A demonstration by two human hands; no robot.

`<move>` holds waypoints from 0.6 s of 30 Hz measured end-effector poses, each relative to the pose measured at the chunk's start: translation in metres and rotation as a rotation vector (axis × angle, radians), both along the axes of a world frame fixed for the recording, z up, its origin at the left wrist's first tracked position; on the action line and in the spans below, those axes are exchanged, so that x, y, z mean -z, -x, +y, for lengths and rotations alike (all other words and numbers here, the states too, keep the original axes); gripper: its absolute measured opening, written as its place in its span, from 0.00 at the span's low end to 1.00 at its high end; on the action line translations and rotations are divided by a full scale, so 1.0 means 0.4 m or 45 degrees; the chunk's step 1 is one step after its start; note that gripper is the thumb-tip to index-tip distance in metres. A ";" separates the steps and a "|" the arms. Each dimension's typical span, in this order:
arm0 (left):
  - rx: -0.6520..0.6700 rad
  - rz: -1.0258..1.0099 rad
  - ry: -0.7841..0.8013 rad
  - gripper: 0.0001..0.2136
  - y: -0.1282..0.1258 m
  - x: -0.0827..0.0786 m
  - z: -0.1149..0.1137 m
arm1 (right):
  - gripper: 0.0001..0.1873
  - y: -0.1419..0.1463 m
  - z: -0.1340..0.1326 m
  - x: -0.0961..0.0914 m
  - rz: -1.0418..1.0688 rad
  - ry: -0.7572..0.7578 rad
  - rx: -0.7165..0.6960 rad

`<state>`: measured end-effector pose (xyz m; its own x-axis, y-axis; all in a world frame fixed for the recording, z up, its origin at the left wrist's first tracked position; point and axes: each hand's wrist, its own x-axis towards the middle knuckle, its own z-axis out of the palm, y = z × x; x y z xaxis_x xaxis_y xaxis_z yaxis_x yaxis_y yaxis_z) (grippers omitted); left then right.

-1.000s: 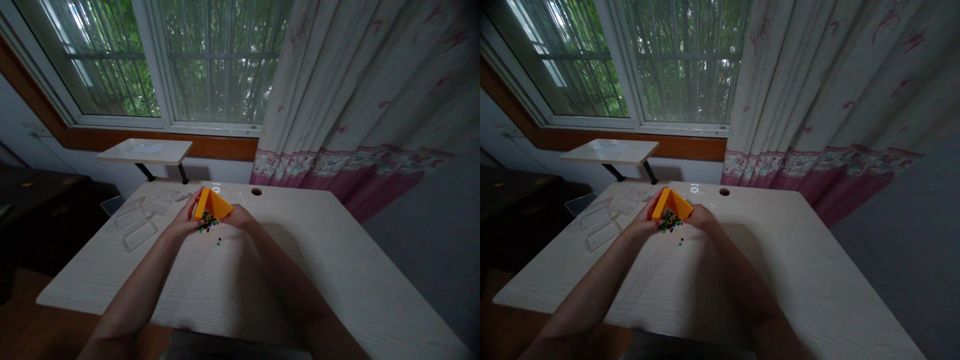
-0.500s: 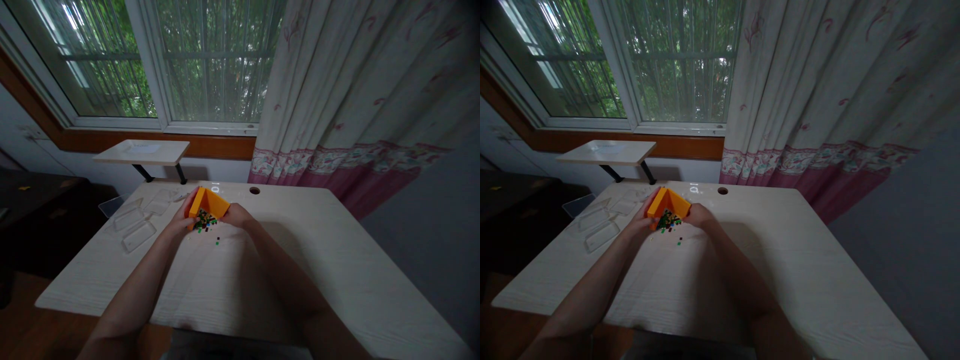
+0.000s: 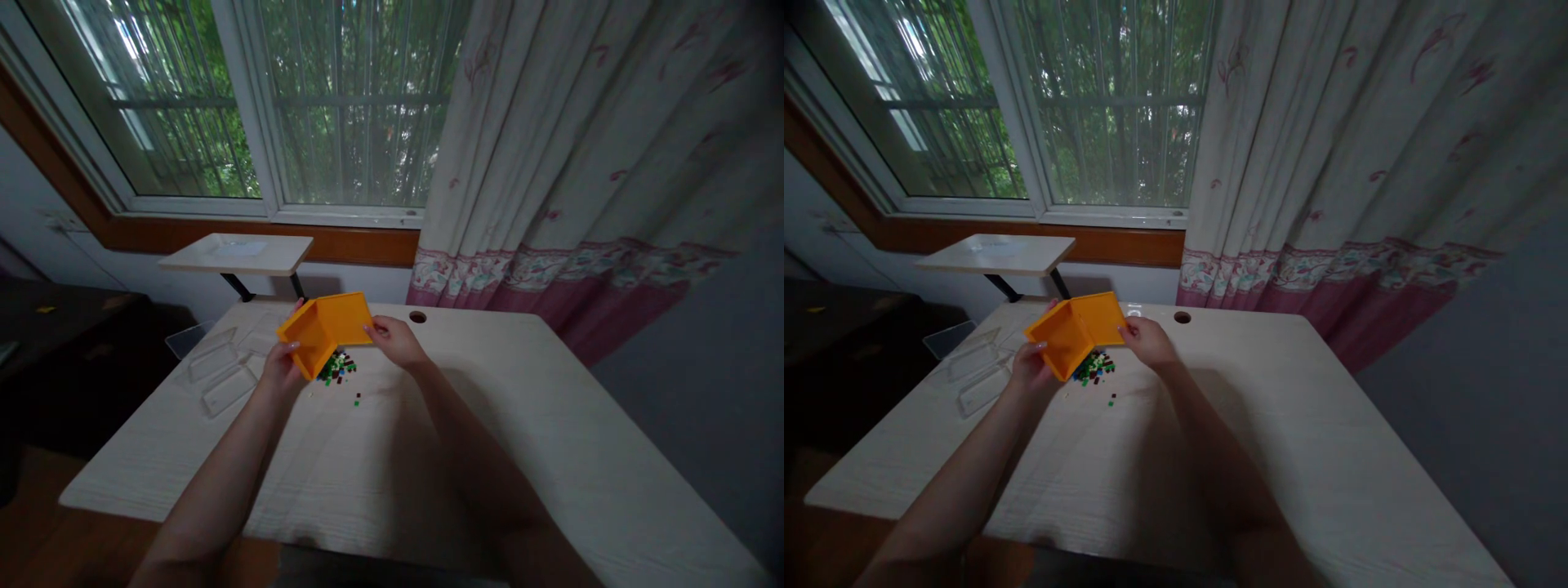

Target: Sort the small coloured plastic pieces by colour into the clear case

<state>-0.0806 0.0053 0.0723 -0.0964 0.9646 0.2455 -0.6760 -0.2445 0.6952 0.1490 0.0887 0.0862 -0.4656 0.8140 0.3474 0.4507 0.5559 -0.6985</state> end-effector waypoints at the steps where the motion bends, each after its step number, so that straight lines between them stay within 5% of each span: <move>1: 0.009 -0.071 0.010 0.36 -0.002 0.003 0.001 | 0.15 0.000 -0.002 -0.002 0.053 0.056 0.008; 8: 0.032 -0.312 0.531 0.21 -0.025 0.041 0.041 | 0.13 0.003 0.009 0.002 0.427 0.567 0.053; 18: -0.035 -0.272 0.499 0.09 -0.047 0.065 0.070 | 0.04 0.011 0.082 0.016 0.966 0.764 0.242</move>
<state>-0.0619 0.0332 0.0462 -0.1321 0.9772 -0.1665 -0.8115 -0.0102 0.5843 0.1447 0.1217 0.0797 -0.1327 0.9911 0.0049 -0.1885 -0.0203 -0.9819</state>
